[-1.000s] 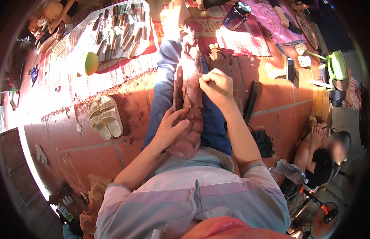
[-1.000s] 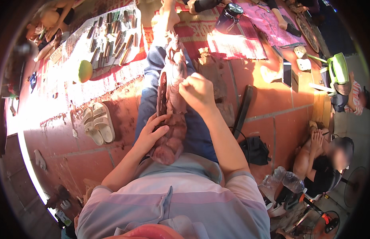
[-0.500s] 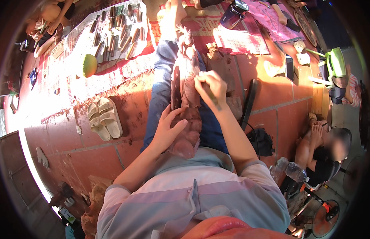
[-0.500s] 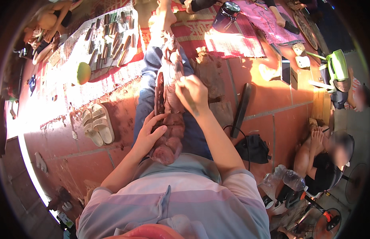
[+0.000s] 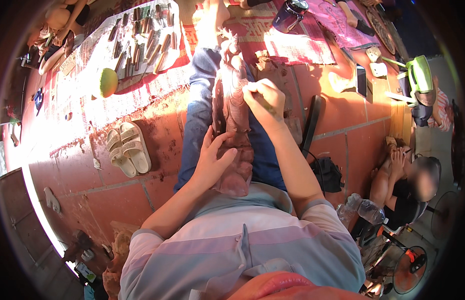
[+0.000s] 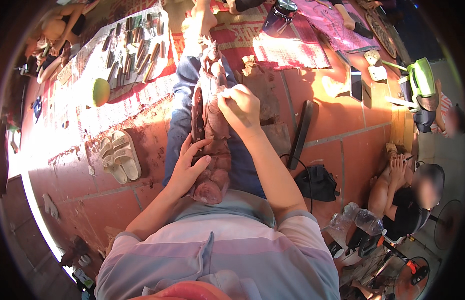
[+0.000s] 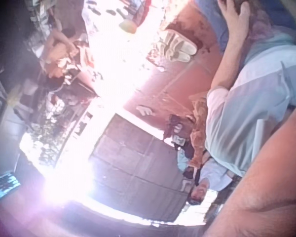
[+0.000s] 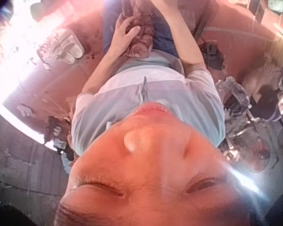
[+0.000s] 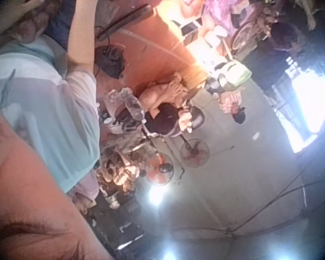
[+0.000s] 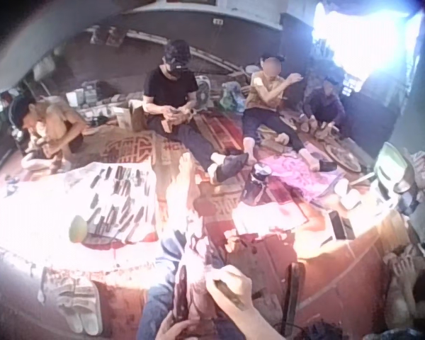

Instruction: The person sits on the floor and carves a wooden figurine resting on their lap. They use a chisel and a small hammer to chip away wood and refine the details of the sculpture.

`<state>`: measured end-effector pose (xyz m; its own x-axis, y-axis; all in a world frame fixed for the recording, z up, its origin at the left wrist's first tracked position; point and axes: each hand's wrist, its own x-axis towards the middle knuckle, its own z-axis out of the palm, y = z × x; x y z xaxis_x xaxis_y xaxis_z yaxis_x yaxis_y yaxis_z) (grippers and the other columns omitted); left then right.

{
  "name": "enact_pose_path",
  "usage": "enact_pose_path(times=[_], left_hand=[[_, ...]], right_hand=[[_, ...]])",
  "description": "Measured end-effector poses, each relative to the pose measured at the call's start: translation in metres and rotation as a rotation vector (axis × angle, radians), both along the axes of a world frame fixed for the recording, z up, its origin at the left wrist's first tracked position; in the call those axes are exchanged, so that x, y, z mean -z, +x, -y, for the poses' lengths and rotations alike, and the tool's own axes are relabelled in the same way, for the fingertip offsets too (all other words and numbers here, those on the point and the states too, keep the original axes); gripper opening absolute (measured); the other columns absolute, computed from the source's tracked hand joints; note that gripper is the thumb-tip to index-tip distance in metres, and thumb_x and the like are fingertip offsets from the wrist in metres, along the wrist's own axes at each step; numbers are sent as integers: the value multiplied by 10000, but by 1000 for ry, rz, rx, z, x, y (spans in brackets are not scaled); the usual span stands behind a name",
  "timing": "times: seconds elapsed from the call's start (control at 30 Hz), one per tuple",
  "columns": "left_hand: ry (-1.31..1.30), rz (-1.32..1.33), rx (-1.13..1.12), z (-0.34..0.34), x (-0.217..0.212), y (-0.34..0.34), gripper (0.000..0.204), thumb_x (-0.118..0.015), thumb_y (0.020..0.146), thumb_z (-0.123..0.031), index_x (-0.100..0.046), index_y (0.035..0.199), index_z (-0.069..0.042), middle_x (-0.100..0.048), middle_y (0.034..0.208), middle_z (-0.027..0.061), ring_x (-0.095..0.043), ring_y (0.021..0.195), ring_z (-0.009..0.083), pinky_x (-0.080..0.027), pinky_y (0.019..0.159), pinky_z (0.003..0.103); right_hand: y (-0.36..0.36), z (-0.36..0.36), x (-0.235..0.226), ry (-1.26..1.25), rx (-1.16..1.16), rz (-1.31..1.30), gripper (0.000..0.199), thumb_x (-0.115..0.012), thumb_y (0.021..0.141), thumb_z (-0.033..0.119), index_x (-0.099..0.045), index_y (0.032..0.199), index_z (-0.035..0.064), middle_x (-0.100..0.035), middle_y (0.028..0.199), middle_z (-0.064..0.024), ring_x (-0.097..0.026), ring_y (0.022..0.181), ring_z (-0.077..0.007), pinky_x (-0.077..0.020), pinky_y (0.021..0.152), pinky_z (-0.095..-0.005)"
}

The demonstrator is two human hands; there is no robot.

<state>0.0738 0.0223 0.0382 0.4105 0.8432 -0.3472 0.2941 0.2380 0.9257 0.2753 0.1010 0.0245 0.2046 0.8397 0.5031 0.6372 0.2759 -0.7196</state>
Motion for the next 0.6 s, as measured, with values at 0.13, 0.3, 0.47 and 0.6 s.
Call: enact_pose_path(times=[0.13, 0.3, 0.47, 0.6], left_hand=[[6, -26, 24, -3, 0, -2, 437, -607, 887, -233, -575, 1315, -151, -185, 1562, 232, -168, 1470, 337, -202, 1163, 428], [2, 28, 8, -1, 2, 0, 439, -609, 885, -247, -577, 1310, -146, -187, 1560, 240, -158, 1474, 340, -204, 1161, 430], [-2, -5, 8, -2, -2, -2, 458, -636, 875, -268, -576, 1305, -120, -184, 1552, 257, -203, 1453, 364, -227, 1156, 422], [6, 21, 6, -3, -3, -1, 436, -614, 882, -253, -582, 1303, -146, -210, 1560, 223, -177, 1469, 321, -192, 1164, 416]], right_hand=[[-1, 11, 7, -23, -53, -7, 80, -720, 749, 47, -656, 787, 19, -632, 757, -104, -641, 646, -257, -519, 598, -324], [-2, 0, 3, 18, -8, -15, 70, -714, 749, 30, -650, 777, 16, -625, 763, -112, -641, 654, -255, -515, 598, -328], [-3, 13, 1, -34, -60, -19, 79, -726, 754, 19, -648, 766, 19, -630, 770, -101, -643, 672, -240, -516, 602, -316], [-1, 19, 8, -25, -64, -52, 101, -749, 755, 29, -656, 796, 21, -660, 855, -114, -670, 746, -236, -538, 672, -312]])
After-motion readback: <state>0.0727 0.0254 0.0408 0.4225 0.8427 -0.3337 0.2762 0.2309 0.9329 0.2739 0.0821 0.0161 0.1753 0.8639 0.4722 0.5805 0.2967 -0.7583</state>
